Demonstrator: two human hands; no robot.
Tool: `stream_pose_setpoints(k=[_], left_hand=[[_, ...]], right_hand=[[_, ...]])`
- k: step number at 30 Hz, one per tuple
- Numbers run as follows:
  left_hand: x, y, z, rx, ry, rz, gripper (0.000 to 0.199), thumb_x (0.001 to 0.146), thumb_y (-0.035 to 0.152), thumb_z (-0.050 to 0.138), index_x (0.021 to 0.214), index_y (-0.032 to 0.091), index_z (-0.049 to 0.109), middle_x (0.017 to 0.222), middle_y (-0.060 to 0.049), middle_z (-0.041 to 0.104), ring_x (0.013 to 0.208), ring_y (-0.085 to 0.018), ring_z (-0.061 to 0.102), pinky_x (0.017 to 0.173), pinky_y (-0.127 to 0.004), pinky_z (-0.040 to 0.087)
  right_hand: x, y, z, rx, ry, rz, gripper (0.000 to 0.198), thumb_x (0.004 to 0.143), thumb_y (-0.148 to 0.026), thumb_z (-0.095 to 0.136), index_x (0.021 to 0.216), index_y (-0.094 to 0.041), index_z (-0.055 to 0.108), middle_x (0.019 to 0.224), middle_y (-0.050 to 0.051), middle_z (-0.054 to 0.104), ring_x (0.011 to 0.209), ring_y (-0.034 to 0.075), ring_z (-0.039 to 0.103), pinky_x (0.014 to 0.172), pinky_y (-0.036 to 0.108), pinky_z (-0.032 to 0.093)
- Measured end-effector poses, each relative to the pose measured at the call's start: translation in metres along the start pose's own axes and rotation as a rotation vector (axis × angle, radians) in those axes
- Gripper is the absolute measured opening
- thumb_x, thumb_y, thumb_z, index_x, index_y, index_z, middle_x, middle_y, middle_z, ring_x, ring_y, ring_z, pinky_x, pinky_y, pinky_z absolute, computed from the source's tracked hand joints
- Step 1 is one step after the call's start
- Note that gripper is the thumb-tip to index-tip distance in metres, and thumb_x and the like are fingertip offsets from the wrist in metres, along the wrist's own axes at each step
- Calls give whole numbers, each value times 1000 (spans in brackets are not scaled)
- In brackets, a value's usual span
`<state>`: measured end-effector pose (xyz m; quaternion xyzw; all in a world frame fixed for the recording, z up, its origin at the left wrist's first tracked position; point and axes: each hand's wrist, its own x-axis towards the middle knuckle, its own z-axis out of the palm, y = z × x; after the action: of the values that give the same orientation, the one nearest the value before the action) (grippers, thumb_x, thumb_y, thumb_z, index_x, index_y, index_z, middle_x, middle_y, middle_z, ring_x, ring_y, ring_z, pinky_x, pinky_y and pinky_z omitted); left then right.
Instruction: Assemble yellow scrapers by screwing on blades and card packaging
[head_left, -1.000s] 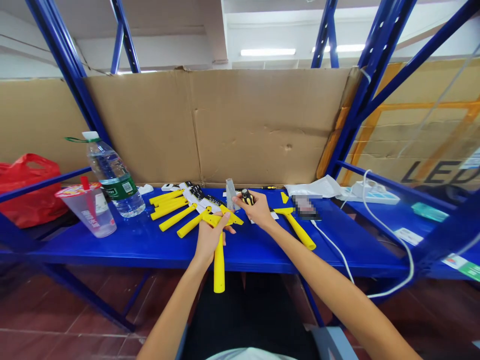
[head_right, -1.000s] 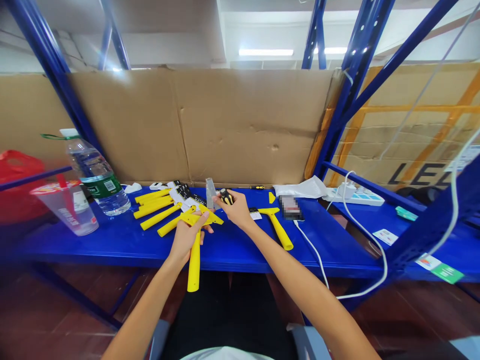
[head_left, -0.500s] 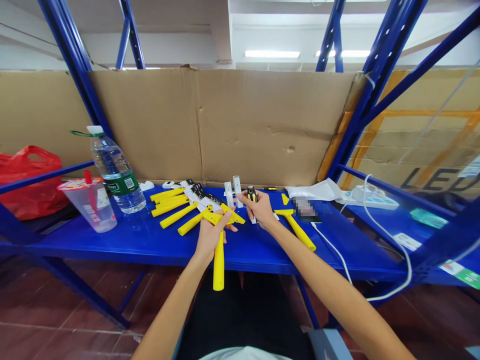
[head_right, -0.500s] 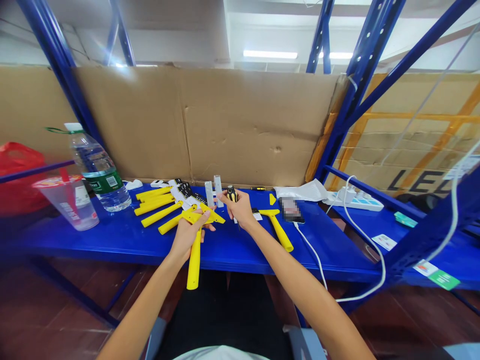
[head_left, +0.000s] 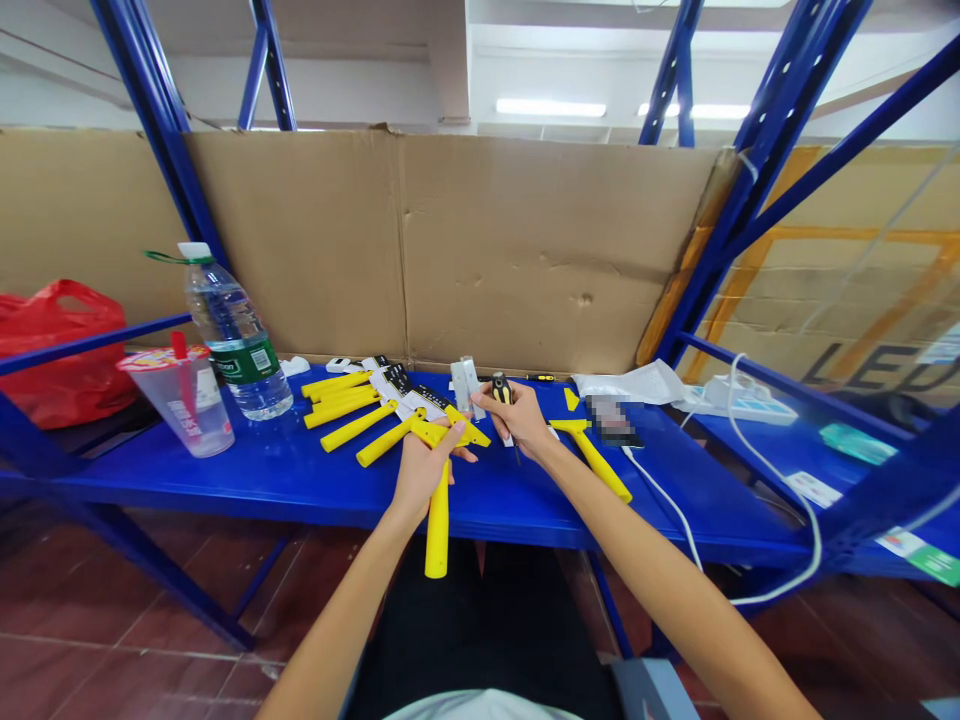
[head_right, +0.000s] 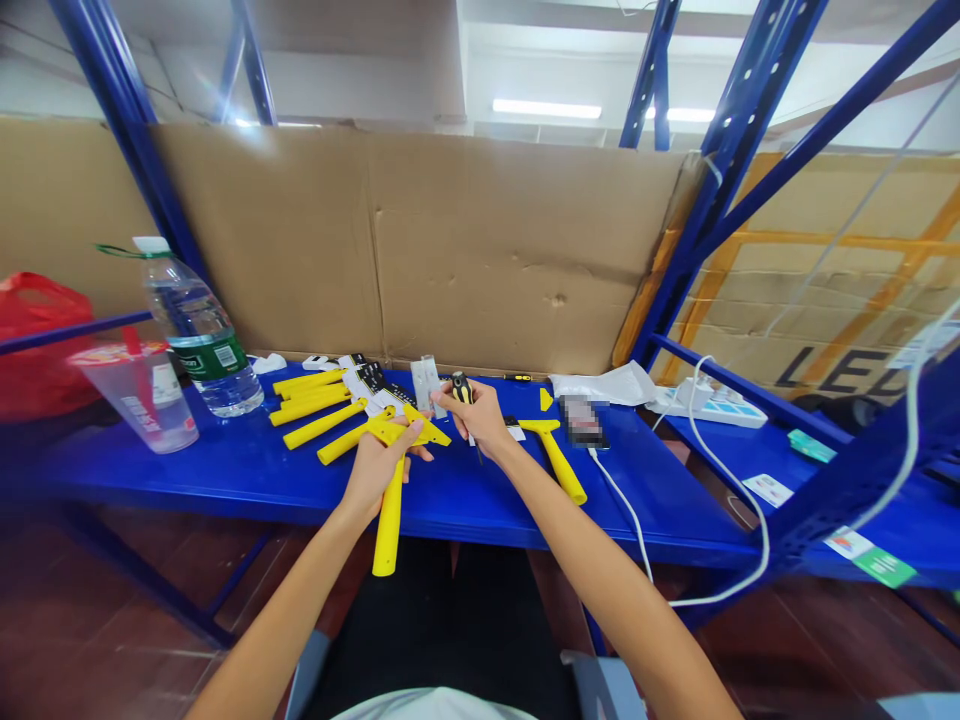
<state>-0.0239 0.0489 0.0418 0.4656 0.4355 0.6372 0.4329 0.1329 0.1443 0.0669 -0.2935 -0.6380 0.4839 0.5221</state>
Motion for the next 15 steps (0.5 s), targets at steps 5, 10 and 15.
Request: stream_pose_setpoints(k=[5,10,15], left_hand=[[1,-1,0,-8,-2,-6,57,80,57,90,113,11,83,113,-19,83,64,-19,78,37,-18,42],[-1,1,0,-1,8,-13,57,80,57,90,113,11,84,100,-16,83,61,-19,76,37,-18,42],[1,1,0,-20,2,-14,55,80,56,90,110,11,83,107,-17,83,63,-17,75,37,-18,42]], right_hand=[[-1,-2,0,-5,-4,-6,53,71,-67,95,83,-22,69,45,-7,51,32,9,35,37,27,19],[-1,-1,0,11,-4,-4,53,70,-65,96,83,-22,69,46,-7,53,33,8,36,37,26,21],[-1,0,0,16,-20,-8,51,71,-63,97,84,-21,70,46,-8,53,33,8,36,37,25,21]])
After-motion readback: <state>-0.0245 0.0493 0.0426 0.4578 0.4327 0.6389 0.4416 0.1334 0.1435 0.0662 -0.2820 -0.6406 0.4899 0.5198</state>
